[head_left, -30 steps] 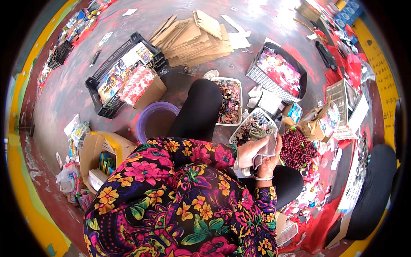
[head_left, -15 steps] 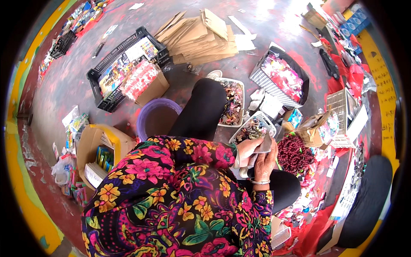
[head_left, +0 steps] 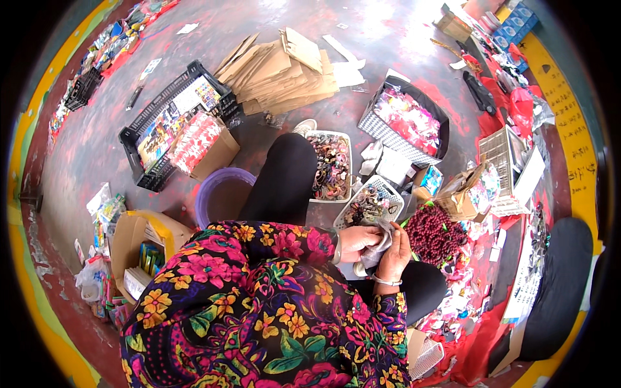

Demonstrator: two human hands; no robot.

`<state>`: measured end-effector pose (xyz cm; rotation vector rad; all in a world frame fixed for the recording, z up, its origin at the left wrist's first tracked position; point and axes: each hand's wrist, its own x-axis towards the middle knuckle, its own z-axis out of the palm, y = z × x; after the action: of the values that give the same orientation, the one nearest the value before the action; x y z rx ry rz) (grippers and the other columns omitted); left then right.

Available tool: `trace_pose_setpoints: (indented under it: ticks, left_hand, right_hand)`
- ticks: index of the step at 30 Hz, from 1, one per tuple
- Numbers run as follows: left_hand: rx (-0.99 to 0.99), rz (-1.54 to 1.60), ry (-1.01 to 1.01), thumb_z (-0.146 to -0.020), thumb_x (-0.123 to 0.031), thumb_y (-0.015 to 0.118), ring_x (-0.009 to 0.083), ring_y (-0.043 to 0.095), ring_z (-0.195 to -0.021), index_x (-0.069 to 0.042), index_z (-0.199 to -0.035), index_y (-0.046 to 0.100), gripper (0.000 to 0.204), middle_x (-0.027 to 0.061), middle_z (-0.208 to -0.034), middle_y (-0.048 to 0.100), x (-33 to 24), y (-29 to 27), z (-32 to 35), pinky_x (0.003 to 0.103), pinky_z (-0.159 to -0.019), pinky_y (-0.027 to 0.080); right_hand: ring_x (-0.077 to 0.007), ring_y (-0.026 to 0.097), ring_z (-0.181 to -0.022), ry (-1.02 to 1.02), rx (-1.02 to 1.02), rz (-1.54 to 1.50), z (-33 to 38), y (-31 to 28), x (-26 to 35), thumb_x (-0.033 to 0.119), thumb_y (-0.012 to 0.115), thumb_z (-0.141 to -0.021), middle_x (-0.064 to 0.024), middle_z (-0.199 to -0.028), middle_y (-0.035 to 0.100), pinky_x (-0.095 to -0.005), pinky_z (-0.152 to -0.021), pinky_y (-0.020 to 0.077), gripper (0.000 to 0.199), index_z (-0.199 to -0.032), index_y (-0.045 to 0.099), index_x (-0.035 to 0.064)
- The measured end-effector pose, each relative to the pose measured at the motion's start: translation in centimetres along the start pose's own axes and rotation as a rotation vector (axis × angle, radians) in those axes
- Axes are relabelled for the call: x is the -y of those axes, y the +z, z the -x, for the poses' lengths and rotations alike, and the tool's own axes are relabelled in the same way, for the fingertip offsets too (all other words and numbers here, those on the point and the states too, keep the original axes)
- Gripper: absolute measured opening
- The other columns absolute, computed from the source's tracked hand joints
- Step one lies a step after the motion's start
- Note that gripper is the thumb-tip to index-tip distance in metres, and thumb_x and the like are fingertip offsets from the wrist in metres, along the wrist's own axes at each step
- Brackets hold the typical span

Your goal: The person sits on the floor and uses a cloth to wipe and clean small jewelry items, such as earrings and rings, one by one. They pick items from a white basket, rub them with the cloth, and place them into a second basket.

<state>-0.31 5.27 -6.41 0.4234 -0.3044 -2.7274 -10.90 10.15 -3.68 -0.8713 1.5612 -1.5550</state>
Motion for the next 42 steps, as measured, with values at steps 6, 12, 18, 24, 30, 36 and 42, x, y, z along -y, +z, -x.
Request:
trace_pose_setpoints:
  ticks: [6,12,18,24,30,36,42]
  left_hand:
    - [-0.032,-0.012,-0.089,-0.088,-0.011,0.045,0.0149,0.054,-0.095,-0.002,-0.108,0.051,0.022,0.0043,-0.101,0.056,-1.0,0.3,0.5,0.03,-0.084,0.043]
    - [0.002,-0.097,-0.123,-0.089,-0.017,0.046,0.0166,0.057,-0.084,-0.002,-0.104,0.052,0.022,0.0053,-0.09,0.057,-1.4,0.5,0.4,0.034,-0.079,0.047]
    - [-0.093,-0.197,-0.121,-0.086,-0.023,0.05,0.0097,0.054,-0.08,-0.006,-0.094,0.055,0.02,-0.0024,-0.079,0.053,-2.7,-0.2,-0.3,0.025,-0.072,0.043]
    - [-0.499,-0.237,-0.091,-0.084,-0.016,0.048,0.013,0.057,-0.079,-0.009,-0.076,0.052,0.011,-0.0002,-0.085,0.059,-2.4,-4.7,-3.1,0.028,-0.072,0.045]
    - [-0.659,-0.252,-0.068,-0.084,-0.016,0.047,0.0182,0.056,-0.083,-0.008,-0.083,0.047,0.008,0.0039,-0.09,0.057,-1.9,-7.7,-8.9,0.035,-0.075,0.045]
    - [-0.194,-2.313,-0.2,-0.064,-0.025,0.069,0.0324,0.057,-0.084,0.0,-0.105,0.052,0.052,0.0165,-0.087,0.059,-3.8,-20.2,-9.0,0.039,-0.074,0.045]
    - [-1.403,-1.276,0.146,-0.075,-0.022,0.055,0.0343,0.055,-0.092,-0.002,-0.094,0.059,0.028,0.0196,-0.097,0.059,-7.3,-23.7,-8.4,0.04,-0.08,0.044]
  right_hand:
    - [-0.0198,0.056,-0.084,0.375,0.016,-0.527,-0.2,-0.5,0.9,0.024,0.038,-0.09,-0.0144,-0.096,0.057,-0.0287,-0.076,0.0448,0.031,-0.102,0.051,-0.0023]
    - [-0.0246,0.057,-0.084,0.395,0.079,-0.646,-0.9,-2.5,0.8,0.035,0.039,-0.089,-0.0141,-0.097,0.057,-0.0364,-0.072,0.0478,0.037,-0.103,0.048,0.0023]
    - [-0.0266,0.056,-0.086,0.209,-0.483,-0.729,-2.4,-5.9,1.7,0.031,0.029,-0.092,-0.0108,-0.096,0.057,-0.0403,-0.075,0.0458,0.032,-0.095,0.05,0.0068]
    - [-0.0209,0.055,-0.075,0.21,-0.444,-0.774,-2.3,-6.9,1.9,0.036,0.041,-0.089,-0.0054,-0.084,0.057,-0.0353,-0.067,0.0467,0.028,-0.085,0.052,0.0101]
    - [-0.0223,0.056,-0.074,0.287,-0.412,-0.815,-2.5,-5.4,2.1,0.033,0.038,-0.09,-0.0078,-0.083,0.057,-0.0371,-0.069,0.0459,0.029,-0.086,0.049,0.0078]
    - [-0.0235,0.056,-0.076,0.385,-0.362,-0.773,-2.5,-4.6,1.9,0.031,0.036,-0.091,-0.0101,-0.083,0.057,-0.0373,-0.068,0.0473,0.029,-0.086,0.048,0.0058]
    - [-0.0272,0.058,-0.076,0.474,-0.278,-0.741,-2.9,-3.9,1.0,0.029,0.036,-0.091,-0.0153,-0.087,0.057,-0.038,-0.068,0.0483,0.027,-0.086,0.047,0.0049]
